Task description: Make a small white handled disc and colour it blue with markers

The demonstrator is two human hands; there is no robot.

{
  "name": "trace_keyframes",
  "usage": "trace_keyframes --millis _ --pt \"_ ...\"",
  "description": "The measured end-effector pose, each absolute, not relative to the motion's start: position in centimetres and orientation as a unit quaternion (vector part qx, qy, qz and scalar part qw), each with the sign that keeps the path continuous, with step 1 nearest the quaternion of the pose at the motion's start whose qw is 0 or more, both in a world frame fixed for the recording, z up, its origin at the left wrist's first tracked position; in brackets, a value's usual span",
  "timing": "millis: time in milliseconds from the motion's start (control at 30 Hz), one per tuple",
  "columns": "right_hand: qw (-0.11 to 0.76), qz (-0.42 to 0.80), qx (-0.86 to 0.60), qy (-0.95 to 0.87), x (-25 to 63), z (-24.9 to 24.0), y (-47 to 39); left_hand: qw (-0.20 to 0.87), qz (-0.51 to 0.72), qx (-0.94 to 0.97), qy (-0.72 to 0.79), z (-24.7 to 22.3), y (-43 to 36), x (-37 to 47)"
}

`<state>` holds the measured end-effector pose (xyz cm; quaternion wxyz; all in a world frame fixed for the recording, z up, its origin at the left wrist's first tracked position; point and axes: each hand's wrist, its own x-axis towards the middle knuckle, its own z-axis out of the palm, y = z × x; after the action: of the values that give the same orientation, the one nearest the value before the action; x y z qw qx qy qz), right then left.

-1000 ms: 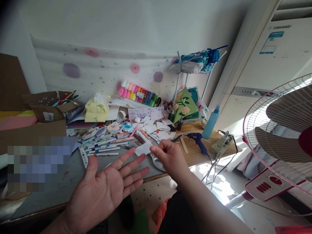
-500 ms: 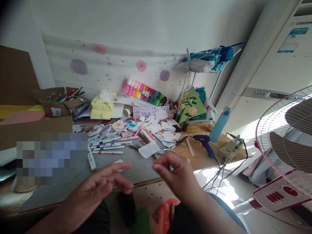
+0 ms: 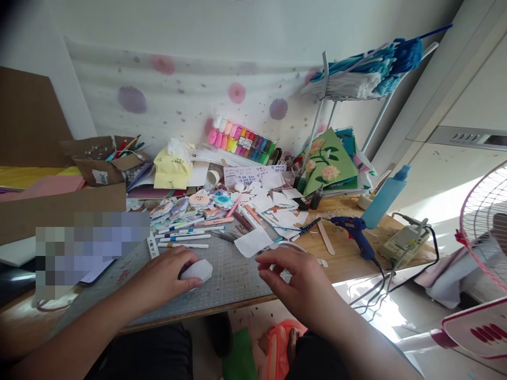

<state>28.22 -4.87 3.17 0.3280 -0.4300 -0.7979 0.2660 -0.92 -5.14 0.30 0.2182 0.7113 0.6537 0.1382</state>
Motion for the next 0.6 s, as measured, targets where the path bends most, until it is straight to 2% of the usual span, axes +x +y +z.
trace_keyframes --millis 100,233,433,600 --pt "0.321 0.265 -0.413 -0.81 27.9 2.9 -4.1 0.249 0.141 0.701 0.653 0.6 -5.4 -0.6" --pt "0.304 0.299 -0.395 -0.814 26.4 2.6 -2.6 0.345 0.172 0.683 0.621 1.6 -5.2 0.1" --pt "0.267 0.557 -0.335 -0.711 21.3 2.7 -0.3 0.534 0.257 0.628 0.504 3.3 -2.3 1.2" --pt "0.305 0.668 -0.361 -0.576 19.1 2.0 1.4 0.612 0.306 0.555 0.473 3.0 -0.2 1.1"
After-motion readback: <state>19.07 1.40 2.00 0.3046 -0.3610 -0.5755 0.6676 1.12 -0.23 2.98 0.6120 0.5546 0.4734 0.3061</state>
